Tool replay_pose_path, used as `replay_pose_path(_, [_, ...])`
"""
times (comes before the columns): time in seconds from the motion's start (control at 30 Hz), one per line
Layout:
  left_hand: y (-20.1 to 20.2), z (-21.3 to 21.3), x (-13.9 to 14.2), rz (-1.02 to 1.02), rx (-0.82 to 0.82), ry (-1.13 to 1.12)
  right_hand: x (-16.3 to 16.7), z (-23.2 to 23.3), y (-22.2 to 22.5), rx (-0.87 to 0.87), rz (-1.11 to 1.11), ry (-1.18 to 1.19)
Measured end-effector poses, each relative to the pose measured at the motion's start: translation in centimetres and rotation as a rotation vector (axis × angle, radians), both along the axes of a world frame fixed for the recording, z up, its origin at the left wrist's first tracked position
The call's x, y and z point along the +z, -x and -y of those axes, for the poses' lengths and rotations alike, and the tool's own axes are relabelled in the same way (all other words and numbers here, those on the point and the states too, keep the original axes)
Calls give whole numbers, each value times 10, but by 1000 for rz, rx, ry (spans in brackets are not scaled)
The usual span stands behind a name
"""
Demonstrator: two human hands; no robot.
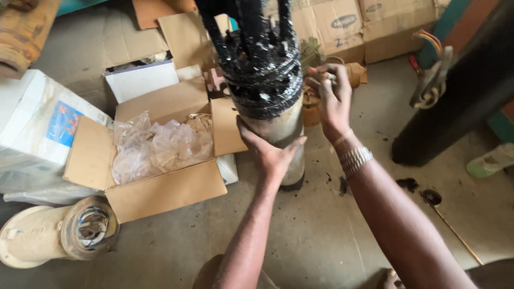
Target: The person sits on the floor and applies black paint to a submersible pump assembly using a brush, dipping the brush into a small paint tin on the floor and rotating the pump to coat different sides of its upper housing.
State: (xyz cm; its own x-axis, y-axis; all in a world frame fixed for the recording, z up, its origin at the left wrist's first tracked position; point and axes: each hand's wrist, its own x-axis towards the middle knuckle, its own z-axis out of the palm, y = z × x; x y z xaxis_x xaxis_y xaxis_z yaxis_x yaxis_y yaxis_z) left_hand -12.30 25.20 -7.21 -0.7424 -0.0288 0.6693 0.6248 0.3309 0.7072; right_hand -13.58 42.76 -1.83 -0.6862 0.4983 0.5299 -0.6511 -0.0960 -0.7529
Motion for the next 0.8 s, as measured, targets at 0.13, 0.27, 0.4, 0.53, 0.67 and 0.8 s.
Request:
replay_pose_path(0.13, [0, -15, 5, 89, 54, -94, -15, -2, 78, 263, 404, 370])
replay_pose_path(0.27, [1, -13, 3, 78, 40, -120, -31, -7, 90, 262, 409, 208])
replay_pose_path(0.4, [1, -9, 3, 93, -4, -128, -37, -6, 83, 349, 325, 330])
replay_pose_path(0.53, [3, -2, 7, 110, -158, -165, -38, 1, 74, 297, 314, 394])
replay_pose_path(0.67, [15, 19, 5, 179, -375, -143, -51, 7, 64, 263, 117, 381])
replay_pose_path(0.8, [39, 33, 0, 103, -504, -96, -60, 15, 62, 61, 63, 258])
